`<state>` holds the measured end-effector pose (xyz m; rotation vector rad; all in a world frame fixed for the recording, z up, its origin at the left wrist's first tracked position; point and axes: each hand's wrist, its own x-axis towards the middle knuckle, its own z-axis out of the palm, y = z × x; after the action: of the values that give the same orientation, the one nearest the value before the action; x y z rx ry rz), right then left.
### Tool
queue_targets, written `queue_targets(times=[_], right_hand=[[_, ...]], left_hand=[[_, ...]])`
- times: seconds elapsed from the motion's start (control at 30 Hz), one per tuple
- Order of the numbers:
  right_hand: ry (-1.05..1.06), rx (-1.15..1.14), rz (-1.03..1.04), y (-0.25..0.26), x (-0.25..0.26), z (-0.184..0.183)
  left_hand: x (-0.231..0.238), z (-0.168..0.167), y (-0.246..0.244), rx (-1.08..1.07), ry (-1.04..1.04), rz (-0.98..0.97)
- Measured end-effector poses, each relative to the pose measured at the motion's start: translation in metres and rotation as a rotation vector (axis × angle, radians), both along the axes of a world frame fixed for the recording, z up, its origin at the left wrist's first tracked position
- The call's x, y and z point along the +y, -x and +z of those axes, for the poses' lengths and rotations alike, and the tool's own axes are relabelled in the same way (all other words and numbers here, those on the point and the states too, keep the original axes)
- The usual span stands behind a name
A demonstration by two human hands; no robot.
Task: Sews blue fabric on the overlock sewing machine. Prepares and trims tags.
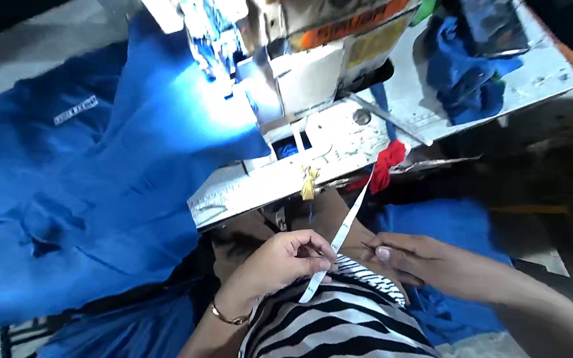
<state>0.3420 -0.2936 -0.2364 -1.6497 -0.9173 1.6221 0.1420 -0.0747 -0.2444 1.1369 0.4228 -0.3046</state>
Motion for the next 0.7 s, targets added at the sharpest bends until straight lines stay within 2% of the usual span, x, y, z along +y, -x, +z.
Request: queue_targets(times=[0.13,0.33,0.53,0.7], right_hand=[[0.124,0.372,-0.006,0.023,-0.003,-0.01],[0.192,0.656,0.045,0.041,0.014,-0.006],[0.285,0.704,0.084,0.051,0.027,-0.006],[0.316,0.742,0.059,0.053,0.031,-0.006]], left_hand=[[0.007,0.005,0.012,-0.01,-0.036,-0.126],[0.016,0.001,0.021,-0.136,-0.114,-0.231],[0.02,0.01,0.019,-0.163,-0.17,-0.32],[0.02,0.011,0.018,-0.195,-0.137,-0.33]])
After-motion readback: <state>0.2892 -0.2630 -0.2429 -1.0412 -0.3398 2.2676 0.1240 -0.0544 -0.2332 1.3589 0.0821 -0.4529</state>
